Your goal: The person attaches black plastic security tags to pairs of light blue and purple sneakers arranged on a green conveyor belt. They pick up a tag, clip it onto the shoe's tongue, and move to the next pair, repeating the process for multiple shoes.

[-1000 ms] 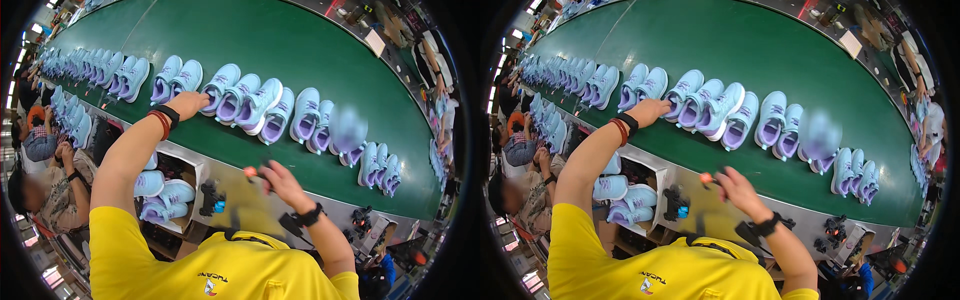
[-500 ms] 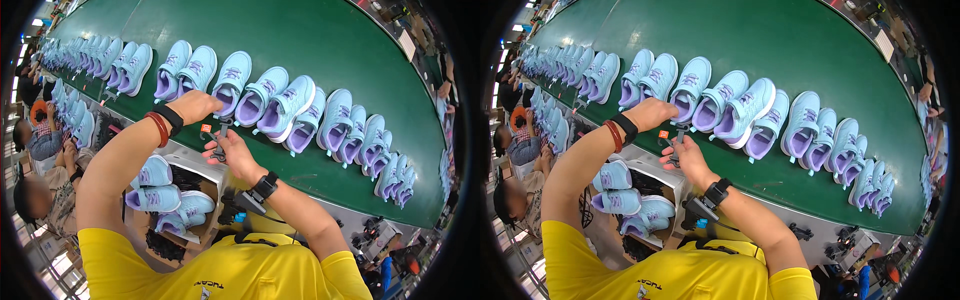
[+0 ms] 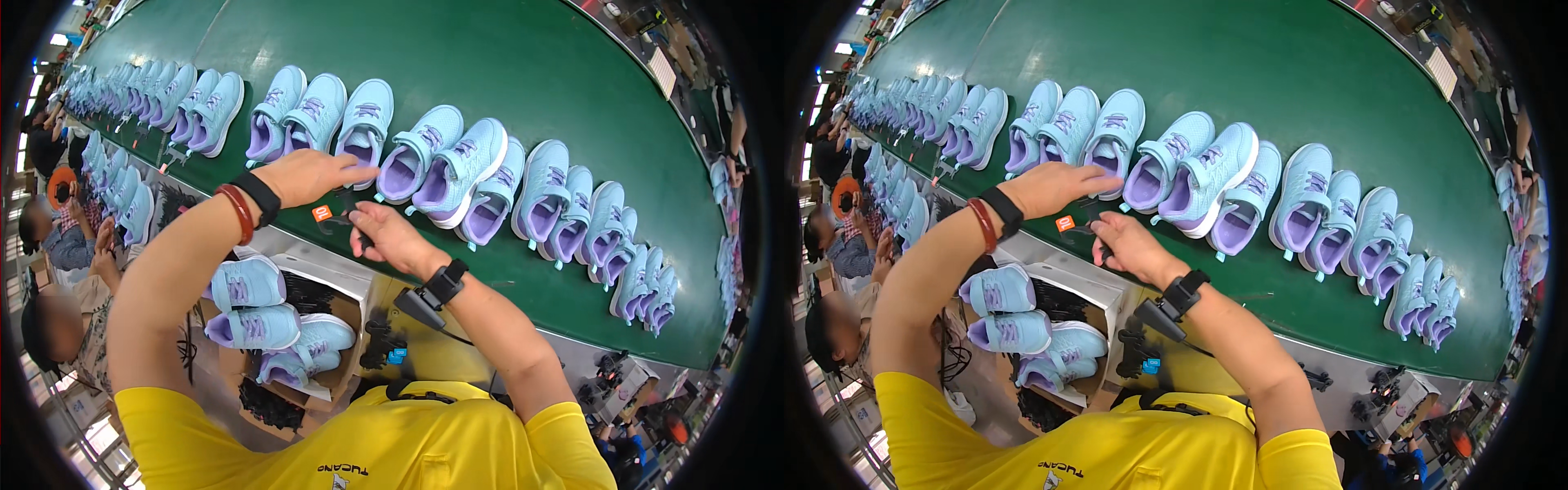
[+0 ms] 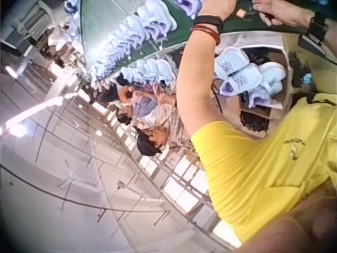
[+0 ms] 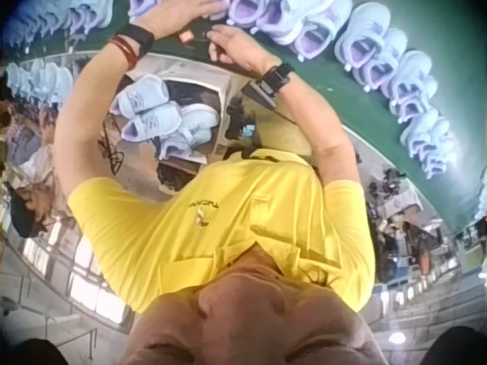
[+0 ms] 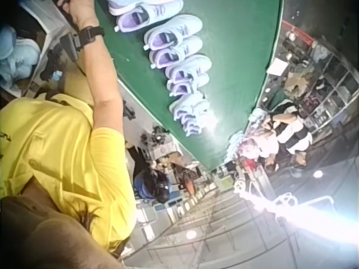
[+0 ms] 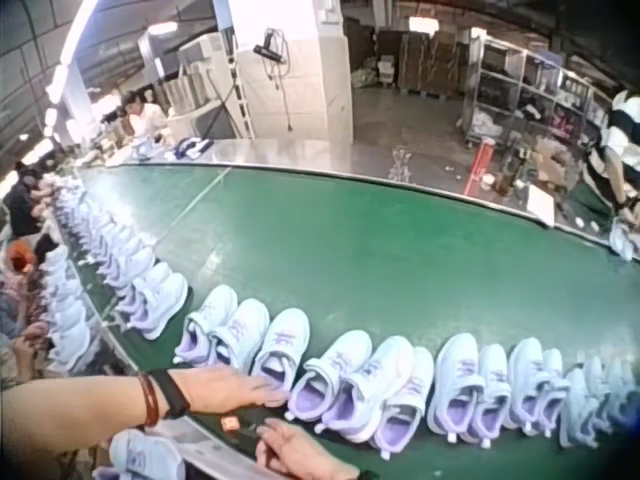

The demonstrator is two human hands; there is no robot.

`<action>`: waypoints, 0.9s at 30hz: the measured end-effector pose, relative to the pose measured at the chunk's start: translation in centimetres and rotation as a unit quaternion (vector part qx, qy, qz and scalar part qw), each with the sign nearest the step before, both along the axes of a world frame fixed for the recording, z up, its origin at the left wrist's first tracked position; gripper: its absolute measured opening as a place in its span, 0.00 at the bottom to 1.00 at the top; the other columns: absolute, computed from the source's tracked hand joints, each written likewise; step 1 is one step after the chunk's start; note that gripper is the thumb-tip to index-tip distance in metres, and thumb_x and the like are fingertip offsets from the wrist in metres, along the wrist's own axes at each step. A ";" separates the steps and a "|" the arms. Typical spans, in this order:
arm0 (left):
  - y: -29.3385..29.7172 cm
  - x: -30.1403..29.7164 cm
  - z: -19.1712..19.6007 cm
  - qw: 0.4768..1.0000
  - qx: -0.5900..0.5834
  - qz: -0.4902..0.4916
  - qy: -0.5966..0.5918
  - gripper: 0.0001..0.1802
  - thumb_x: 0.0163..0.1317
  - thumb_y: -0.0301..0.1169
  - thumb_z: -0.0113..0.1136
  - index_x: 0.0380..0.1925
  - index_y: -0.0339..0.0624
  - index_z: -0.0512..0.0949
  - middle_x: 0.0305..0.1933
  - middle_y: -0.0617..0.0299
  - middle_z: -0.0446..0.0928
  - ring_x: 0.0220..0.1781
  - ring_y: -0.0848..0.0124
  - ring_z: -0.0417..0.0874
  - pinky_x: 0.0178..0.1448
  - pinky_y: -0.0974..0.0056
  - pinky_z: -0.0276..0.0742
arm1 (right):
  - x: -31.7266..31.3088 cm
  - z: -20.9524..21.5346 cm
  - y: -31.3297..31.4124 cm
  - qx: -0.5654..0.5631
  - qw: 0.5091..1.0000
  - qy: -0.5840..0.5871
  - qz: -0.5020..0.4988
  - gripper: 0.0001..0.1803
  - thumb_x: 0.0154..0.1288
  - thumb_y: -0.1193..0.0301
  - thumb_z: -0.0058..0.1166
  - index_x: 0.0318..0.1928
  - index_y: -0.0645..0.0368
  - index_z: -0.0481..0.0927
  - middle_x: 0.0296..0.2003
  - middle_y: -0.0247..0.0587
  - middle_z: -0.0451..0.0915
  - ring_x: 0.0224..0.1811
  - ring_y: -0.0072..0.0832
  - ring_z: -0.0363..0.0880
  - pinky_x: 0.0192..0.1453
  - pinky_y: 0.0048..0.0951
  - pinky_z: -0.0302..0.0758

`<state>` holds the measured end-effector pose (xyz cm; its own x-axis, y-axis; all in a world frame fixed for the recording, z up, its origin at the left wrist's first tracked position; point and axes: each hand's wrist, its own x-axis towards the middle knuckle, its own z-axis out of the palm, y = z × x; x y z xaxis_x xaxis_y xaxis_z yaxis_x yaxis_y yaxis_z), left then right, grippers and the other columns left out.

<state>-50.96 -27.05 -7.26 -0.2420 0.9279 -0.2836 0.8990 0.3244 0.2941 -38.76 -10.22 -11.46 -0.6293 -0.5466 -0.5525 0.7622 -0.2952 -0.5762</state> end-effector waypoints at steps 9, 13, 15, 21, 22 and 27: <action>-0.9 1.2 1.4 0.984 -0.135 0.096 -0.070 0.24 0.57 0.26 0.56 0.56 0.53 0.71 0.44 0.55 0.73 0.37 0.52 0.81 0.40 0.51 0.76 | -1.1 0.3 4.6 0.541 0.673 0.504 0.026 0.10 0.60 0.72 0.49 0.37 0.66 0.78 0.33 0.53 0.79 0.30 0.46 0.79 0.37 0.44 0.75; -1.0 1.6 0.6 0.970 -0.127 0.153 -0.138 0.26 0.55 0.19 0.52 0.55 0.51 0.72 0.43 0.52 0.72 0.45 0.49 0.78 0.48 0.49 0.73 | -1.3 0.4 3.3 0.597 0.577 0.538 0.146 0.03 0.53 0.74 0.50 0.28 0.59 0.77 0.28 0.46 0.78 0.35 0.39 0.78 0.40 0.42 0.71; -0.7 1.6 0.6 0.963 -0.152 0.162 -0.151 0.24 0.53 0.18 0.51 0.52 0.47 0.74 0.44 0.50 0.74 0.48 0.49 0.78 0.51 0.50 0.72 | -2.0 -0.4 3.6 0.598 0.503 0.605 0.154 0.04 0.51 0.72 0.53 0.28 0.57 0.78 0.28 0.42 0.78 0.36 0.34 0.76 0.40 0.37 0.69; -1.2 1.6 -0.1 0.970 -0.141 0.148 -0.128 0.20 0.56 0.23 0.51 0.50 0.46 0.77 0.44 0.48 0.78 0.47 0.51 0.79 0.51 0.53 0.74 | -1.7 0.4 4.4 0.588 0.489 0.628 0.143 0.13 0.52 0.60 0.61 0.30 0.55 0.78 0.30 0.35 0.75 0.41 0.31 0.71 0.47 0.32 0.63; -1.1 1.8 -0.1 0.968 -0.148 0.153 -0.129 0.20 0.56 0.24 0.51 0.50 0.46 0.77 0.44 0.48 0.78 0.47 0.51 0.80 0.51 0.53 0.74 | -1.7 0.6 4.4 0.585 0.487 0.632 0.147 0.13 0.52 0.60 0.61 0.30 0.55 0.78 0.29 0.35 0.75 0.41 0.31 0.70 0.47 0.32 0.62; -0.6 2.3 0.3 0.963 -0.184 0.158 -0.116 0.19 0.57 0.25 0.51 0.49 0.47 0.77 0.41 0.49 0.80 0.45 0.52 0.81 0.49 0.52 0.74 | -1.8 0.6 4.3 0.585 0.464 0.647 0.157 0.11 0.52 0.61 0.59 0.28 0.54 0.79 0.28 0.34 0.75 0.41 0.30 0.70 0.48 0.31 0.62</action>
<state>-48.61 -27.63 -6.92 -0.3859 0.6446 -0.6600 0.6618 0.6918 0.2887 -40.53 -5.92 -10.85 -0.8386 -0.5257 0.1426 -0.5446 0.8044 -0.2373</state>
